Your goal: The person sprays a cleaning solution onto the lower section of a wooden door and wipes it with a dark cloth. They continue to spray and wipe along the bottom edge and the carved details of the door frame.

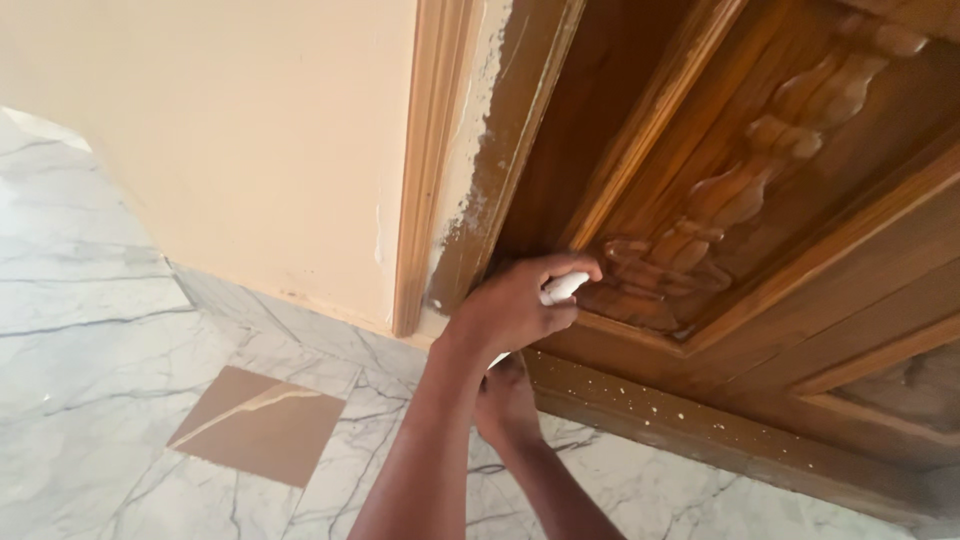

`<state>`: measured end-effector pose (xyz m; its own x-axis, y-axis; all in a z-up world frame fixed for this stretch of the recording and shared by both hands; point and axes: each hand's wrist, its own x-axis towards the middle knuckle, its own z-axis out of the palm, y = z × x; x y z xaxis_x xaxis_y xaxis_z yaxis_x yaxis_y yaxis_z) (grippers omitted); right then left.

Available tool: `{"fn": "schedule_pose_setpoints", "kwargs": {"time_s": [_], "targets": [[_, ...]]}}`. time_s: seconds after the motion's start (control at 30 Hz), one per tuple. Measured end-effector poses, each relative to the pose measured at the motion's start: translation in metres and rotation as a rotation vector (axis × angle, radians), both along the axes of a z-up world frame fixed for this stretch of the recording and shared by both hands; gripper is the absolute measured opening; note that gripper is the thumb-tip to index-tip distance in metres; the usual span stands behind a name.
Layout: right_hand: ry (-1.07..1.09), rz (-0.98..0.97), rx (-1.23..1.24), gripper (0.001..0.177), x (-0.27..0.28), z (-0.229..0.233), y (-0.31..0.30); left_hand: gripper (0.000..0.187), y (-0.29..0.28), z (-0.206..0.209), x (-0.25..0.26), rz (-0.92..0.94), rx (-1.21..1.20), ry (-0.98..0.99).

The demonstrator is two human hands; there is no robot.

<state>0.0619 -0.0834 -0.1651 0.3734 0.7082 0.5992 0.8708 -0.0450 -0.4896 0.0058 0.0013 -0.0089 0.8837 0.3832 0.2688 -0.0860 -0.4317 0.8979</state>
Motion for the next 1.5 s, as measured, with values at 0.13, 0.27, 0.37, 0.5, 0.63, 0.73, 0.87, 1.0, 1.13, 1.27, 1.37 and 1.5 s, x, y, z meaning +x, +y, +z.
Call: {"fn": "schedule_pose_setpoints", "kwargs": {"time_s": [0.13, 0.27, 0.37, 0.5, 0.63, 0.73, 0.87, 1.0, 1.13, 1.27, 1.37, 1.5], "targets": [[0.210, -0.300, -0.382, 0.039, 0.063, -0.022, -0.057, 0.047, 0.000, -0.003, 0.000, -0.017, -0.021, -0.064], [-0.078, -0.596, -0.075, 0.037, 0.079, -0.031, -0.087, 0.047, -0.002, -0.001, -0.002, -0.003, -0.050, -0.019], [0.030, -0.481, -0.142, 0.035, 0.040, -0.046, -0.050, 0.047, -0.003, 0.001, -0.002, -0.004, -0.063, 0.027], [0.169, -0.290, -0.221, 0.036, 0.020, -0.037, -0.009, 0.047, -0.005, 0.005, -0.006, 0.037, -0.021, 0.030], [0.245, -0.425, -0.169, 0.036, 0.101, -0.033, -0.067, 0.048, -0.005, 0.009, -0.006, 0.046, -0.003, 0.050], [0.152, -0.683, -0.087, 0.035, 0.150, -0.029, -0.131, 0.048, -0.004, 0.008, -0.007, 0.026, -0.041, 0.118], [0.083, -0.738, -0.097, 0.034, 0.134, -0.041, -0.126, 0.049, -0.003, 0.001, -0.001, -0.002, -0.040, 0.048], [0.113, -0.415, -0.189, 0.034, 0.065, -0.053, -0.055, 0.050, 0.000, -0.001, 0.001, -0.042, -0.010, -0.092], [0.282, -0.335, -0.290, 0.033, 0.082, -0.059, -0.067, 0.049, -0.006, 0.012, 0.001, -0.256, -0.319, 0.323], [0.245, -0.631, -0.199, 0.033, 0.206, -0.065, -0.191, 0.044, -0.059, -0.004, 0.038, -0.266, -0.226, 0.384], [0.222, -0.939, -0.154, 0.033, 0.278, -0.044, -0.296, 0.045, -0.105, -0.034, 0.063, -0.217, -0.198, 0.318], [0.224, -1.134, -0.134, 0.034, 0.308, -0.027, -0.329, 0.053, -0.132, -0.058, 0.077, -0.136, -0.062, 0.347]]}}
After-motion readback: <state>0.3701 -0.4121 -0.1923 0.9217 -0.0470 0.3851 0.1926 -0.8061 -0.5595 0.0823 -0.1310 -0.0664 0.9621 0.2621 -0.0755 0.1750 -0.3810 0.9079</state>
